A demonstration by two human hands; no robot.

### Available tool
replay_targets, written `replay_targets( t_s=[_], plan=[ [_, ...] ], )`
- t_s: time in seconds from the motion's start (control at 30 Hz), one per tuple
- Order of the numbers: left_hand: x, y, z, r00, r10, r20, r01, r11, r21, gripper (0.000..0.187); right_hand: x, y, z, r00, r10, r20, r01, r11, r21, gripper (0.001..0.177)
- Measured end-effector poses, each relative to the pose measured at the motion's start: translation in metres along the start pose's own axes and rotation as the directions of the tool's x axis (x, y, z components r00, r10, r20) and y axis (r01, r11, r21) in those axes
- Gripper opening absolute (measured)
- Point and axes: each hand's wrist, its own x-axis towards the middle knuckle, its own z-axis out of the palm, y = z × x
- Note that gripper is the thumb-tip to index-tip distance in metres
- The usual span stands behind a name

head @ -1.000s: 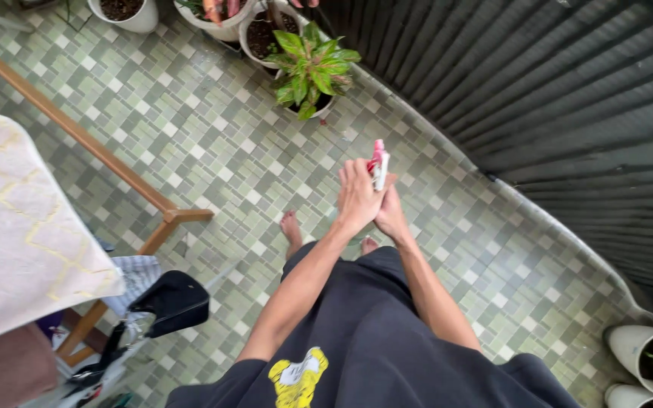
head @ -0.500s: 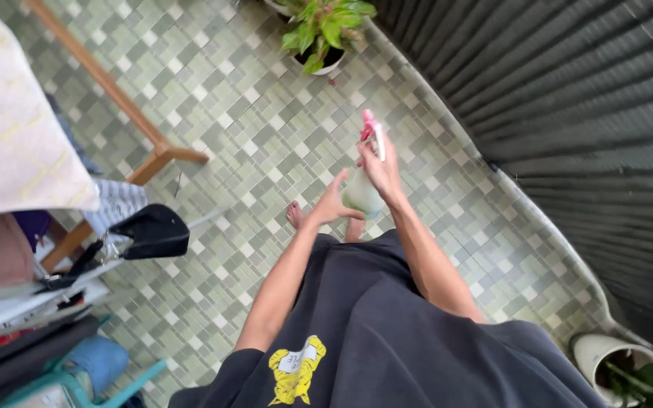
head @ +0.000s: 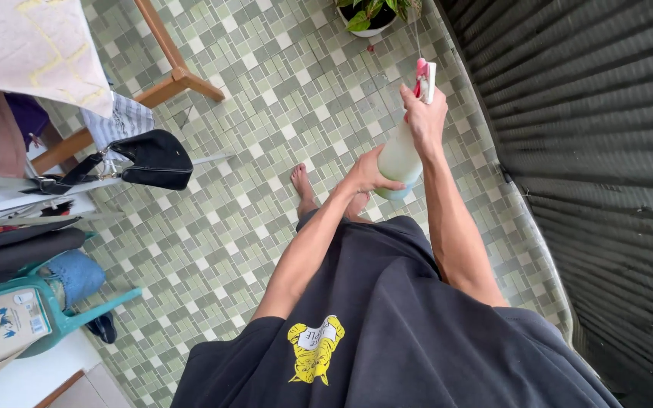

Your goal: The person uses a handheld spray bottle to mist water onto several potted plants arranged on a tiled balcony. They move between different pots, spraying the leaves and soil of each plant in sequence.

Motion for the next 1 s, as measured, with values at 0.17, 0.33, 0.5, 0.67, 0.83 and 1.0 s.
replay_targets(
  t_s=[0.17,0.33,0.5,0.67,0.83,1.0],
  plan=[
    [-0.001,0.033,-0.003,0.991,-0.129,0.033,0.127,0.990,0.055,0.092,-0.011,-0.052,-0.009,0.994,-0.088,0.070,0.095,0.990,-0.105,0.031],
    [0.000,0.075,-0.017,1.000,-0.030,0.009,0.029,0.995,0.099,0.082,-0.025,-0.085,-0.021,0.977,-0.212,0.038,0.211,0.977,0.012,0.040],
    [0.005,0.099,-0.024,0.999,0.038,-0.012,-0.036,0.986,0.163,0.080,-0.020,-0.112,-0.026,0.936,-0.351,0.031,0.352,0.936,-0.018,0.042],
    [0.006,0.109,-0.027,1.000,0.022,-0.001,-0.021,0.991,0.129,0.085,-0.023,-0.143,-0.026,0.917,-0.392,0.078,0.388,0.920,0.062,0.035],
    [0.010,0.105,-0.027,0.999,0.039,-0.031,-0.036,0.994,0.107,0.089,-0.007,-0.116,-0.021,0.928,-0.370,0.045,0.372,0.926,-0.069,0.036],
    [0.008,0.106,-0.026,1.000,0.023,-0.019,-0.021,0.995,0.093,0.088,-0.013,-0.131,-0.023,0.927,-0.363,0.098,0.365,0.931,-0.003,0.050]
  ],
)
